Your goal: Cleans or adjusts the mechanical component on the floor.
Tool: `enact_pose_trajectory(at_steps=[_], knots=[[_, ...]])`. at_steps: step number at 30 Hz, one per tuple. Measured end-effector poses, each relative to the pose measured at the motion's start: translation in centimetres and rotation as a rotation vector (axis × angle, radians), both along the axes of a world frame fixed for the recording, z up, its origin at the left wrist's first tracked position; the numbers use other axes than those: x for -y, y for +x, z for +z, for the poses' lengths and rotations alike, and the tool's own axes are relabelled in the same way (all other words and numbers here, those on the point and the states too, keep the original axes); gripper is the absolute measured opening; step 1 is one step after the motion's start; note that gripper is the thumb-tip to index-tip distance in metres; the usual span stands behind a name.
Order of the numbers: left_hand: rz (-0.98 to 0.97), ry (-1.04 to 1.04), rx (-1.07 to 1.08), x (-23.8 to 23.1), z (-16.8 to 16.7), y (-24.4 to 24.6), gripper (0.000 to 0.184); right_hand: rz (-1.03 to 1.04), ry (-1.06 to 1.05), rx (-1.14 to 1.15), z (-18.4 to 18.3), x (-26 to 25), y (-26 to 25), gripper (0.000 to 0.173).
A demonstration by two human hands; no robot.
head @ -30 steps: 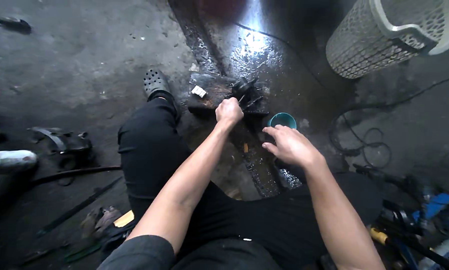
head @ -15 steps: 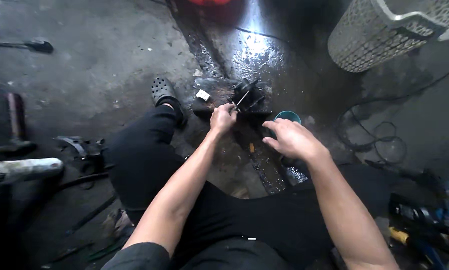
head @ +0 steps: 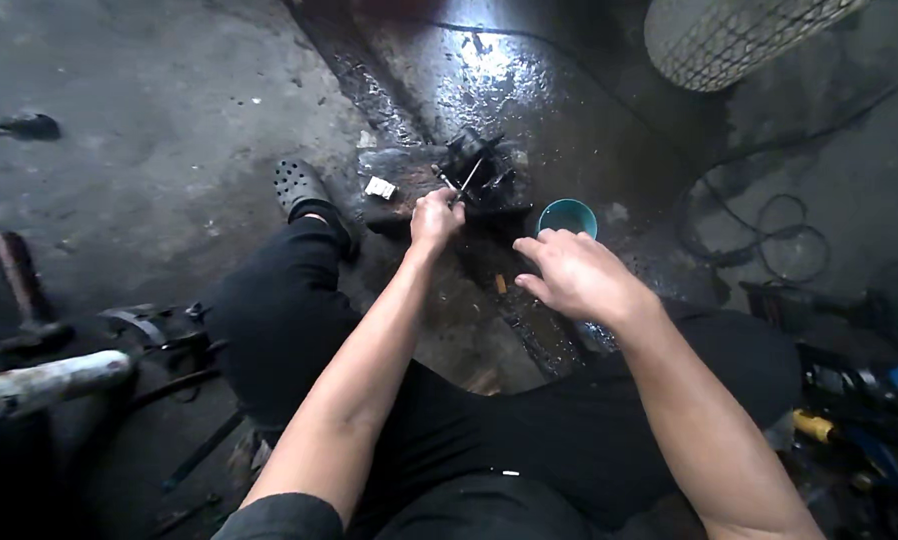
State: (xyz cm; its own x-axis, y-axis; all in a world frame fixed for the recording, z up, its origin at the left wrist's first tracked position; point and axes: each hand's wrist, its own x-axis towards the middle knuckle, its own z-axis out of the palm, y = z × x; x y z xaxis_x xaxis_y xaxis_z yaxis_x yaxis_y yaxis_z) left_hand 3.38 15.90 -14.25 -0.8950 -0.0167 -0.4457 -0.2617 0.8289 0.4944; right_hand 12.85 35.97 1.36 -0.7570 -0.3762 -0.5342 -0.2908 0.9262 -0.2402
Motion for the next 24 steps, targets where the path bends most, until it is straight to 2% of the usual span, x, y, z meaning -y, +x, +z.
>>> enact_pose_trajectory(at_steps=[6,10,14,19,24], knots=[[-0.033,-0.132,0.049,-1.5,-0.9,1.4,0.037,-0.055,0.038,0.102,-1.4,-1.3,-0.8,0.050],[-0.002,-0.116,0.043,-0.5,-0.9,1.5,0.037,-0.063,0.047,0.120,-1.4,-1.5,-1.2,0.050],[0.100,-0.096,0.009,0.8,0.2,1.7,0.038,-0.031,0.019,0.077,-0.5,-0.5,-0.9,0.050],[0.096,-0.149,0.016,0.2,2.0,1.4,0.037,-0.004,-0.011,0.018,0.0,0.4,-0.8,0.048],[0.040,-0.196,0.030,-0.7,-0.2,0.7,0.038,-0.010,-0.019,0.016,-0.1,0.5,-0.9,0.046]])
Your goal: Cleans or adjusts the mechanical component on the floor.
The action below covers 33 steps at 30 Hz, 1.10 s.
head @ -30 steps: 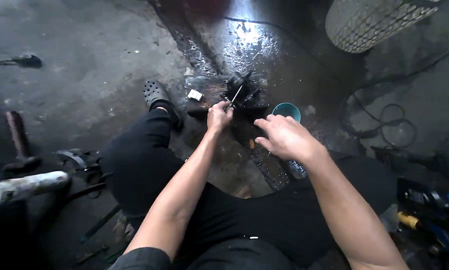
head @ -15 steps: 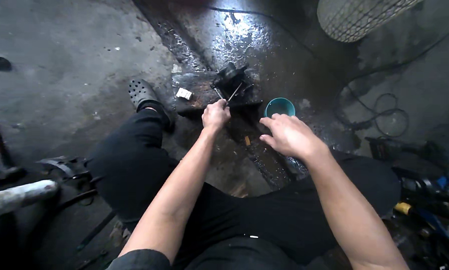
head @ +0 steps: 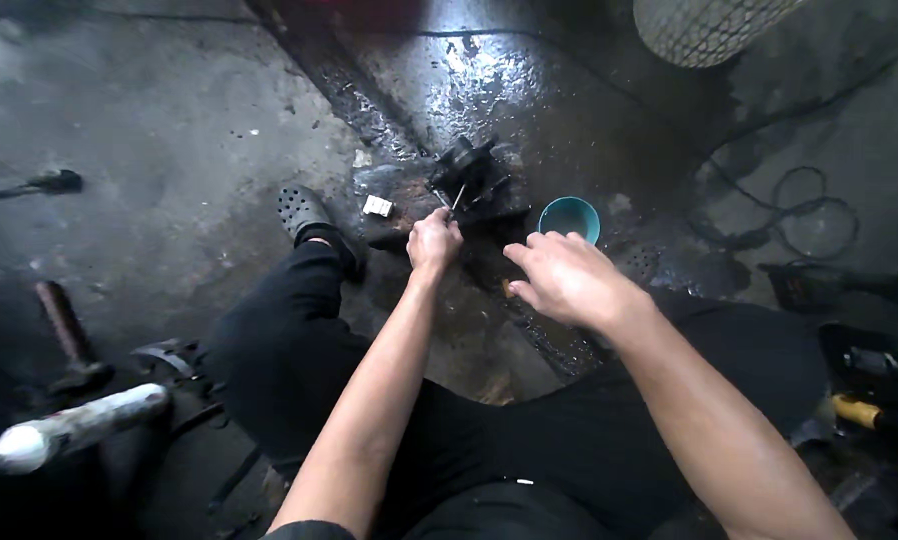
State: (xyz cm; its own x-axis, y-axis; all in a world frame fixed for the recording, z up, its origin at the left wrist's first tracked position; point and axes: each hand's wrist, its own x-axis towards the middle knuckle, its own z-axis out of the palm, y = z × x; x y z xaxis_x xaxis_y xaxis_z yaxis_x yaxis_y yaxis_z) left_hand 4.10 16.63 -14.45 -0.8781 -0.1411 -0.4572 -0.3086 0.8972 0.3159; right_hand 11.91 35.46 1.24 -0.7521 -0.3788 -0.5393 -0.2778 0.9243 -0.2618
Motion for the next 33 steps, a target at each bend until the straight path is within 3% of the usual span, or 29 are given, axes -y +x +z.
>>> enact_pose_trajectory(at_steps=[5,8,20,28,33], knots=[[-0.006,-0.090,0.103,-0.5,2.3,-0.2,0.034,0.001,0.007,0.031,-0.4,-0.4,-0.1,0.045],[-0.011,-0.108,0.048,-0.4,3.8,0.3,0.032,-0.008,-0.004,0.044,-0.2,-0.2,-0.2,0.045],[-0.063,-0.045,0.017,-0.3,0.5,-1.2,0.034,0.004,-0.007,0.095,-0.1,0.7,-0.3,0.044],[-0.062,0.155,-0.165,1.7,-1.3,-0.8,0.038,0.020,0.010,0.065,-1.0,0.5,0.0,0.043],[-0.088,0.151,-0.128,2.8,-2.1,-1.3,0.039,0.028,0.003,0.082,-0.7,1.1,-0.3,0.044]])
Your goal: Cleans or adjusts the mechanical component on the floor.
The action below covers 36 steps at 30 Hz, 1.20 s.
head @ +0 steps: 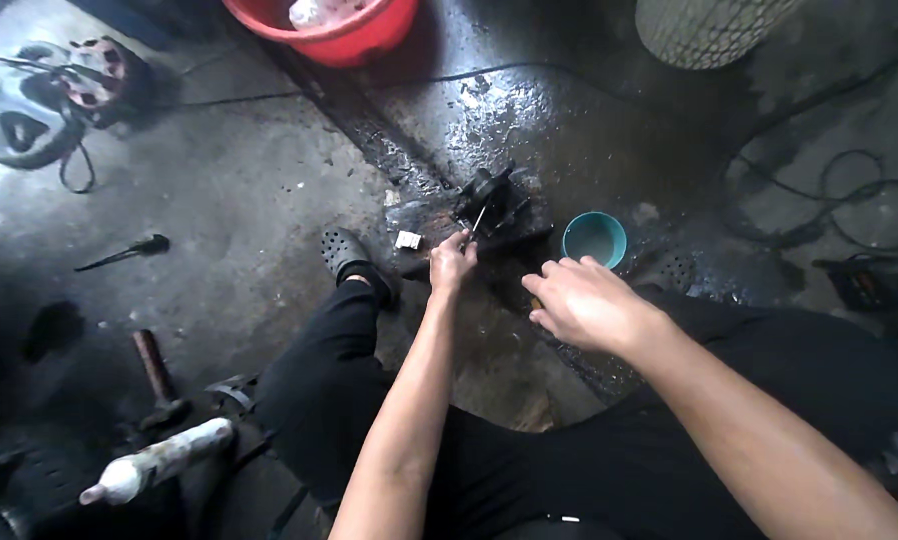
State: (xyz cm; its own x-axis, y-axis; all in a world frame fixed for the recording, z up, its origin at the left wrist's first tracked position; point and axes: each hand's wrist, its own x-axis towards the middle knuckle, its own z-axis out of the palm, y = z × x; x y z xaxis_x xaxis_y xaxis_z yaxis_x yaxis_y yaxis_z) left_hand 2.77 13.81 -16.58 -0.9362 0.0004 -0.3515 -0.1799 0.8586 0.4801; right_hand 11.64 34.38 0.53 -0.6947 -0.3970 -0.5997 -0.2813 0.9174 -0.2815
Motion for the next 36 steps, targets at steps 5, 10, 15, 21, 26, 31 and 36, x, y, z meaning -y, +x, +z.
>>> enact_pose_trajectory(at_steps=[5,10,15,21,26,31,36], knots=[[0.011,-0.105,0.099,-0.4,1.3,-0.3,0.039,0.006,-0.002,-0.009,0.3,0.5,-0.4,0.043],[0.001,-0.017,0.001,-0.2,1.9,-0.1,0.036,-0.002,-0.027,-0.002,0.4,0.3,-0.2,0.040],[-0.014,0.024,-0.015,0.7,2.2,-0.6,0.036,-0.016,-0.013,-0.026,0.7,-0.3,-0.2,0.042],[-0.019,-0.002,-0.011,0.3,3.8,-0.8,0.035,-0.005,-0.035,-0.062,0.7,-0.4,0.4,0.040],[0.005,0.013,0.036,0.4,6.0,-2.2,0.033,-0.004,-0.032,-0.064,0.8,-0.6,0.5,0.039],[0.058,0.046,0.061,-0.2,5.0,-2.8,0.032,0.008,-0.020,-0.076,0.9,-0.7,0.4,0.041],[-0.031,-0.020,0.080,-0.4,5.7,-3.8,0.033,-0.005,-0.024,-0.044,0.8,-0.9,0.7,0.041]])
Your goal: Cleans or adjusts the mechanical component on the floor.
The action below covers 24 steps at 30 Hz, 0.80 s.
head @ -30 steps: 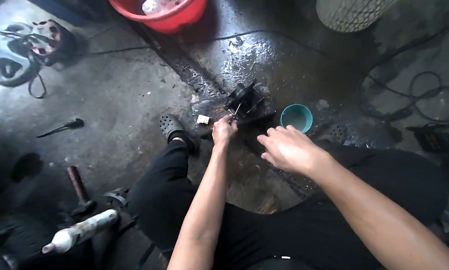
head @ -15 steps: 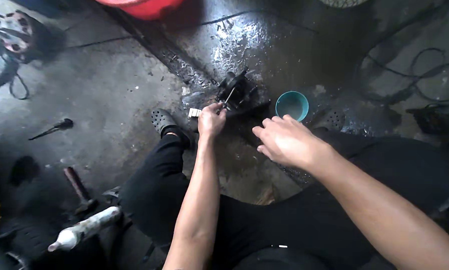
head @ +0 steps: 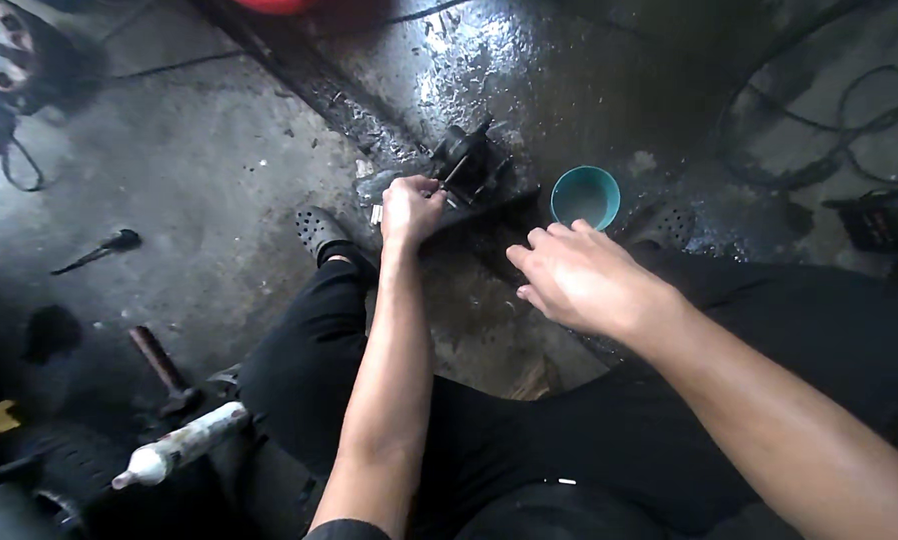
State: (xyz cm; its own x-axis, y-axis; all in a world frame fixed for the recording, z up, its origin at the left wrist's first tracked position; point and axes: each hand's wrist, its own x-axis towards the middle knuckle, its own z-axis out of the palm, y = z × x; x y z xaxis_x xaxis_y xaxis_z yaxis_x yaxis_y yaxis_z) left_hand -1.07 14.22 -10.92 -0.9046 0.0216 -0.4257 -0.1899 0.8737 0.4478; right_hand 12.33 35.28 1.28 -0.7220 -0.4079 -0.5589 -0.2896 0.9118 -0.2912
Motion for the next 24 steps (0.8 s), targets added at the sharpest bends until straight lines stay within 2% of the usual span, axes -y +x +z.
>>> enact_pose_trajectory(at_steps=[7,12,17,24], knots=[[-0.209,-0.302,0.060,-2.9,3.5,-3.4,0.029,-0.012,-0.030,-0.027,0.2,-0.4,0.4,0.040],[-0.371,-0.565,0.094,-6.8,5.0,-3.3,0.023,-0.010,-0.041,-0.030,0.6,-0.5,0.4,0.041],[-0.414,-0.619,0.109,-7.6,5.4,-2.8,0.024,-0.005,-0.056,-0.033,0.9,-0.2,0.3,0.039],[-0.404,-0.624,0.092,-4.2,3.8,0.0,0.022,-0.026,-0.072,-0.041,1.2,0.2,-0.2,0.039]])
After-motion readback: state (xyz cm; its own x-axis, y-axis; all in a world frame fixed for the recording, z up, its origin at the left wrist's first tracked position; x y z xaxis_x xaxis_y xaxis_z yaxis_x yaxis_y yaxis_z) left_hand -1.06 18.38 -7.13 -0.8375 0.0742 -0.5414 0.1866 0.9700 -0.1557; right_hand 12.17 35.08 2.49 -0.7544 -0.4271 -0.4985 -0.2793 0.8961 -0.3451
